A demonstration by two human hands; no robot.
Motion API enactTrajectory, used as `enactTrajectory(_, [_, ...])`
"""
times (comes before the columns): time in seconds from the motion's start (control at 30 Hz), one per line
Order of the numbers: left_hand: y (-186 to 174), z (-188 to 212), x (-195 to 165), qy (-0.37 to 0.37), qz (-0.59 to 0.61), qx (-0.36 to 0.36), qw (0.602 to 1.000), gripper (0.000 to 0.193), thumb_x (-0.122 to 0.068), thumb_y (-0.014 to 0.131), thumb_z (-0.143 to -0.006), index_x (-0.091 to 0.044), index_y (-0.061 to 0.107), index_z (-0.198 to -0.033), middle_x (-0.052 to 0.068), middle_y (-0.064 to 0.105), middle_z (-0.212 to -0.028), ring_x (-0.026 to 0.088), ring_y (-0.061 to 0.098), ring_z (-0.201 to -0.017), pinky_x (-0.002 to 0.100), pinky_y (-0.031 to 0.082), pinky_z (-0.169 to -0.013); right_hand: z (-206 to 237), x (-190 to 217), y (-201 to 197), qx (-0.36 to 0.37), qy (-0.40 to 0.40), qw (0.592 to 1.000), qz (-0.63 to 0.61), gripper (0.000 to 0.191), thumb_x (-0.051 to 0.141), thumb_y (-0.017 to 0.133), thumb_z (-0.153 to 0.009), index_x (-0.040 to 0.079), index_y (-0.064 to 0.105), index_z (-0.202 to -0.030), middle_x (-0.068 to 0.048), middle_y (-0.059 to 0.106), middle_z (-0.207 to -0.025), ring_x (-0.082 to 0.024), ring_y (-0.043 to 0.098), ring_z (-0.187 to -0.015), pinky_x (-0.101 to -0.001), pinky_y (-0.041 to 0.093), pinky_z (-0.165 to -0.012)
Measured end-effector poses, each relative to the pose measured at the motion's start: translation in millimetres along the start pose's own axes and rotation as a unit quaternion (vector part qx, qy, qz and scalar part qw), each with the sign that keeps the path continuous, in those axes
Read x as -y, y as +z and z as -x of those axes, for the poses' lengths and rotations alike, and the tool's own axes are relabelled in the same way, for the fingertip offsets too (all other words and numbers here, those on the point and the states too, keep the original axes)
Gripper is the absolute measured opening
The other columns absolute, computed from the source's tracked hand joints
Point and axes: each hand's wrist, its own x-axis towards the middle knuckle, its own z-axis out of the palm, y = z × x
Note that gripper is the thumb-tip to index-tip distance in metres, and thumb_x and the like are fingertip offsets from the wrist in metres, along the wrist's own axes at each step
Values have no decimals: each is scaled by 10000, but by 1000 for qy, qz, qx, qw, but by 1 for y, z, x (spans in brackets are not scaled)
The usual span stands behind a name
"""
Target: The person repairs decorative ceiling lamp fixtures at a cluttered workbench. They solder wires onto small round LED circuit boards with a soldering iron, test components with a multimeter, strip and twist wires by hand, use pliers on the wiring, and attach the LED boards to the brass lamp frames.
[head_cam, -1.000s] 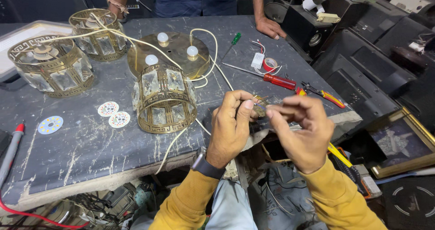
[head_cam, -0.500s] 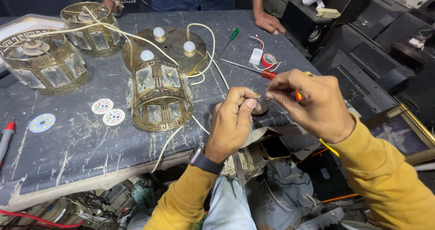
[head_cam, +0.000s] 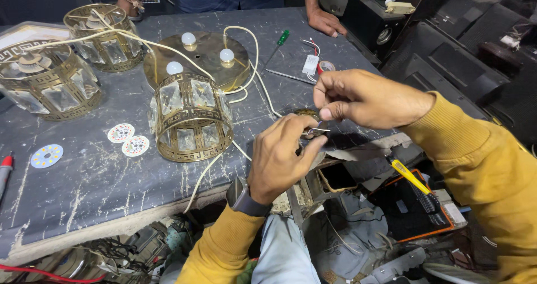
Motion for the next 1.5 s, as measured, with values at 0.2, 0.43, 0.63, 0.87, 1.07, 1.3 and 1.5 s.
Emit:
enactTrajectory(0.2, [-2, 15, 4, 44, 11, -64, 997, 125, -46, 674, -1017, -59, 646, -1138, 94, 726, -1069, 254, 737, -962, 342, 593, -823, 2, -40, 26, -66, -16, 974, -214, 231, 30, 646, -978, 76, 437, -893, -12, 581, -896, -85, 512, -837, -252, 465, -756])
enactTrajectory(0.43, [-23, 25, 12, -82, 254, 111, 957, 143, -99, 604, -1045, 38, 628, -1079, 127, 721, -1101, 176, 689, -933, 304, 561, -812, 18, -48, 75, -167, -101, 945, -262, 254, -34, 592, -1007, 96, 385, -936, -16, 556, -964, -98, 485, -900, -260, 448, -825])
enactTrajectory(0.63, [-6, 17, 24, -353, 4, 208, 912, 373, -273, 723, -989, 66, 746, -833, 166, 711, -678, 147, 581, -633, 347, 522, -587, 45, -16, 88, -220, -187, 940, 180, 248, -92, 584, -835, 54, 439, -974, -107, 603, -888, -320, 613, -823, -393, 486, -728])
enactTrajectory(0.87, [-6, 23, 18, -234, 133, 149, 951, 230, -122, 812, -841, -19, 741, -1034, 42, 739, -744, 24, 641, -633, 227, 545, -576, 38, -11, 84, -219, -142, 957, 123, 258, -112, 565, -817, 43, 420, -963, -117, 641, -899, -353, 679, -864, -403, 515, -716])
enactTrajectory(1.07, [-14, 31, 21, -279, 228, 124, 925, 169, -128, 742, -920, 0, 742, -1030, -7, 768, -832, 6, 672, -743, 216, 580, -658, 31, -21, 92, -206, -114, 971, 34, 210, -15, 587, -991, 44, 385, -1002, -85, 637, -927, -211, 666, -835, -333, 547, -762])
enactTrajectory(1.3, [-21, 32, 25, -267, 200, 135, 933, 188, -191, 697, -973, -11, 736, -1007, 6, 733, -773, 26, 623, -710, 241, 535, -630, 30, -43, 108, -204, -73, 952, -214, 287, 17, 594, -1012, 35, 394, -1218, -46, 592, -1013, -85, 589, -928, -266, 536, -819])
enactTrajectory(1.5, [-26, 27, 18, -256, 130, 134, 949, 192, -202, 634, -986, -11, 650, -971, 73, 682, -701, 114, 656, -617, 294, 523, -589, 44, -52, 107, -282, -29, 954, -92, 338, 111, 664, -997, 38, 442, -1242, -65, 629, -953, -99, 614, -887, -263, 534, -806])
